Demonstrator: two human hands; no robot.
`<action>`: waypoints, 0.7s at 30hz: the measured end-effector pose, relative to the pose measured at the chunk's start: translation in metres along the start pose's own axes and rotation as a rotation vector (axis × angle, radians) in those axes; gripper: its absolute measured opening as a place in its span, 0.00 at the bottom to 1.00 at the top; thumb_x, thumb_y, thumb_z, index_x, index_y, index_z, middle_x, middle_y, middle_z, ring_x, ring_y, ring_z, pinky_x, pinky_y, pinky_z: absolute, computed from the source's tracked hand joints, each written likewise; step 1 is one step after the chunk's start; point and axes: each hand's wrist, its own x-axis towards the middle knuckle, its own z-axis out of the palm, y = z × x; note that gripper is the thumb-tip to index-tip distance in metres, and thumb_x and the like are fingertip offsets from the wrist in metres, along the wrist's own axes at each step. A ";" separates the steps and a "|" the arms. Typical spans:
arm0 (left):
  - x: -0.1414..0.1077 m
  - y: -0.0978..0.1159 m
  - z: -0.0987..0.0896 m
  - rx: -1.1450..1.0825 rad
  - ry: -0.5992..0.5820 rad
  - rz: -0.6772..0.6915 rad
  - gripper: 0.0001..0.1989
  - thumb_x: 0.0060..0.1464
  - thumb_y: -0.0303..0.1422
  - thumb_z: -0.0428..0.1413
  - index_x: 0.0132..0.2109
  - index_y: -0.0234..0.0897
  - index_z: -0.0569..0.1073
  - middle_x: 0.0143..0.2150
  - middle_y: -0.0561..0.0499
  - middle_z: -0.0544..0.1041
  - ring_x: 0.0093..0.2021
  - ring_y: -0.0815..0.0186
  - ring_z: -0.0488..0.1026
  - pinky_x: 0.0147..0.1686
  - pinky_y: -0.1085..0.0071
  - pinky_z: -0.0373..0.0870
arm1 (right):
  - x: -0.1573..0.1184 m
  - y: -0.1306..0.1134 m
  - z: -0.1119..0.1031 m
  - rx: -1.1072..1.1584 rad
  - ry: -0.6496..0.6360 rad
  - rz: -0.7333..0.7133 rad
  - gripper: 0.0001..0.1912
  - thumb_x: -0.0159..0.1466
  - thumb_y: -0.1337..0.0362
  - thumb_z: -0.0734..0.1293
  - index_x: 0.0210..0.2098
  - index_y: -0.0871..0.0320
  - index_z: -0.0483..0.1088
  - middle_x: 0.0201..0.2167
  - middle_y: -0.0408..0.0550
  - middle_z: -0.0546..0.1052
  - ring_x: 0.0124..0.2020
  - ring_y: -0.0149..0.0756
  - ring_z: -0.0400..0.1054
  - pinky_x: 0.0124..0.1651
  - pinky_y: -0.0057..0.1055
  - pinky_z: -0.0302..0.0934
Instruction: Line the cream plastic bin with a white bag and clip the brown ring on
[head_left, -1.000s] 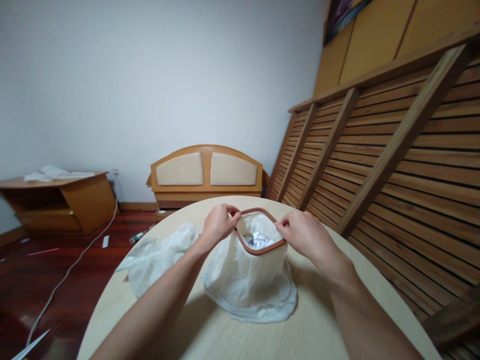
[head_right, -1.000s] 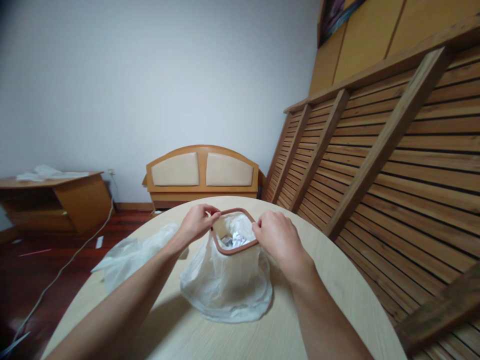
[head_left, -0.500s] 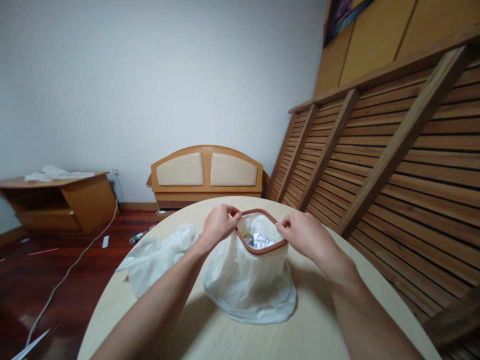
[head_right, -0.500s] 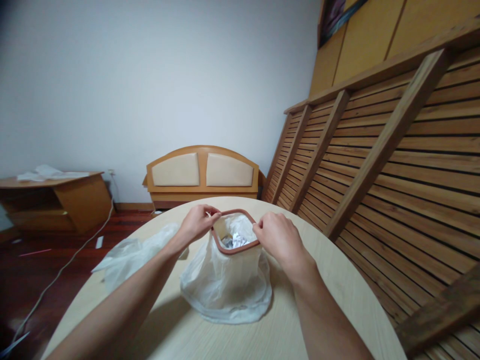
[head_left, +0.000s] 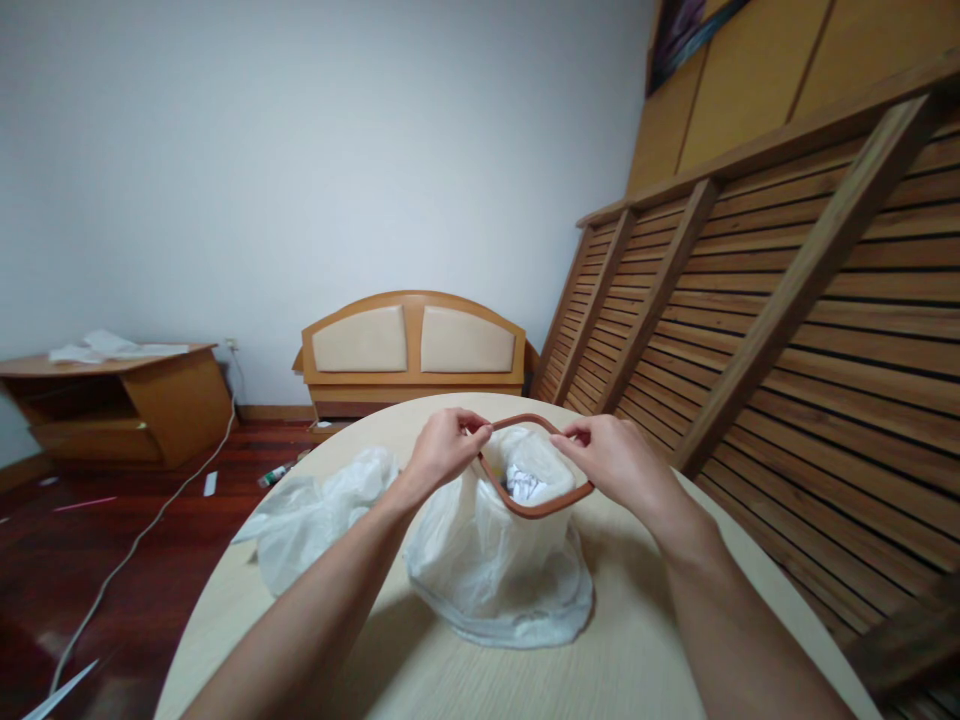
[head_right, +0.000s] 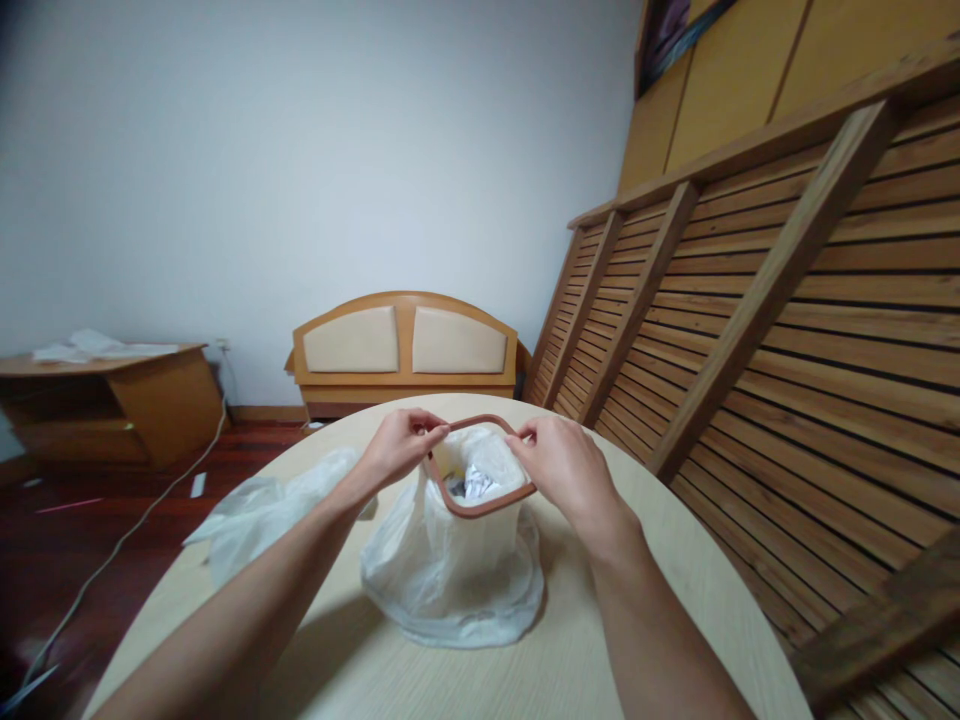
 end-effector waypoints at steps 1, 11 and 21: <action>0.000 0.000 0.001 -0.015 -0.004 0.018 0.11 0.55 0.34 0.57 0.38 0.34 0.82 0.34 0.46 0.83 0.34 0.63 0.77 0.33 0.73 0.69 | 0.001 0.002 0.000 0.004 -0.002 0.005 0.11 0.64 0.58 0.66 0.33 0.54 0.81 0.32 0.50 0.83 0.34 0.40 0.77 0.32 0.29 0.58; -0.017 0.019 -0.007 0.042 0.026 0.524 0.14 0.63 0.38 0.54 0.51 0.41 0.78 0.52 0.44 0.76 0.55 0.59 0.71 0.57 0.62 0.66 | 0.008 0.028 -0.004 0.017 0.033 0.037 0.12 0.64 0.56 0.67 0.35 0.53 0.82 0.30 0.48 0.83 0.32 0.40 0.76 0.31 0.30 0.57; -0.018 0.022 -0.002 -0.052 -0.284 0.912 0.09 0.60 0.37 0.59 0.44 0.39 0.80 0.43 0.45 0.79 0.57 0.56 0.68 0.61 0.57 0.63 | 0.015 0.053 -0.002 0.118 -0.003 0.059 0.14 0.62 0.55 0.67 0.34 0.56 0.82 0.28 0.49 0.83 0.29 0.40 0.76 0.29 0.29 0.59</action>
